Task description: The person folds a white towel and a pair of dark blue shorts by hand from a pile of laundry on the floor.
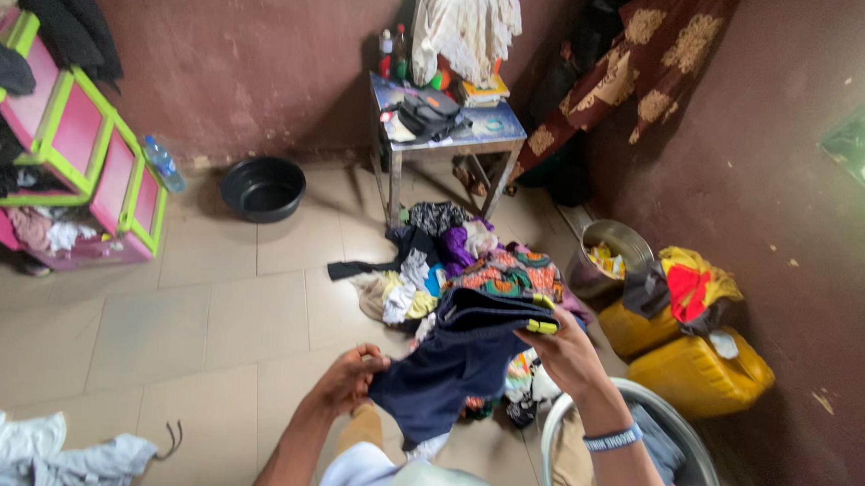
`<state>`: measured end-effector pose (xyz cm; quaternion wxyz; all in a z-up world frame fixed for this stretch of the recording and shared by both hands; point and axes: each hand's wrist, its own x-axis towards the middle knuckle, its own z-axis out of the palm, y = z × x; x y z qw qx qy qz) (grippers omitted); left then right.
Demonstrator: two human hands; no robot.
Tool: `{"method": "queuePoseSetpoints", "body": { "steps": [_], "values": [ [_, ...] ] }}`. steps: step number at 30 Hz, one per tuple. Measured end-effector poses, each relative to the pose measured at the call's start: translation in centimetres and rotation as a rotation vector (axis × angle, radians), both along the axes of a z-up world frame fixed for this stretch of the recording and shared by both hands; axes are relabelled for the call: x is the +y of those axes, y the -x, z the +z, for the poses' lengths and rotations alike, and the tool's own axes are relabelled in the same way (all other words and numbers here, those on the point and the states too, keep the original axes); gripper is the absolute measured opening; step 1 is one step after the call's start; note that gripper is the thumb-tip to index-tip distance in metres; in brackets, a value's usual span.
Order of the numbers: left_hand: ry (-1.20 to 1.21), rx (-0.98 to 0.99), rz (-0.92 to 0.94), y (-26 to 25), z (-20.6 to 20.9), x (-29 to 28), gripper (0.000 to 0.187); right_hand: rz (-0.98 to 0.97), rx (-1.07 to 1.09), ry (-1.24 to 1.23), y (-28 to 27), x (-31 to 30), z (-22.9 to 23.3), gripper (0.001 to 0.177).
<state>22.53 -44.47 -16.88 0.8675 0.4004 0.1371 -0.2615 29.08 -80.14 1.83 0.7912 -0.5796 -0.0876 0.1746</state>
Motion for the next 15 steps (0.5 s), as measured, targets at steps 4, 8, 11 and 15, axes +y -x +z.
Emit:
{"method": "queuePoseSetpoints", "body": {
  "steps": [4,8,11,15],
  "values": [
    [0.061,-0.034,0.039,-3.5,4.7,0.1,0.045,-0.023,-0.039,0.133,-3.0,0.4,1.6,0.039],
    [-0.071,-0.362,-0.139,-9.4,8.9,0.8,0.063,0.086,-0.001,0.268,-7.1,-1.4,5.8,0.04],
    [-0.247,-0.479,-0.295,-15.0,11.4,1.4,0.055,0.031,0.088,0.376,-15.0,-4.8,7.8,0.03],
    [-0.365,-0.404,-0.213,-21.9,12.5,1.9,0.038,-0.338,0.189,0.008,-25.9,-8.9,0.6,0.038]
  ]
}}
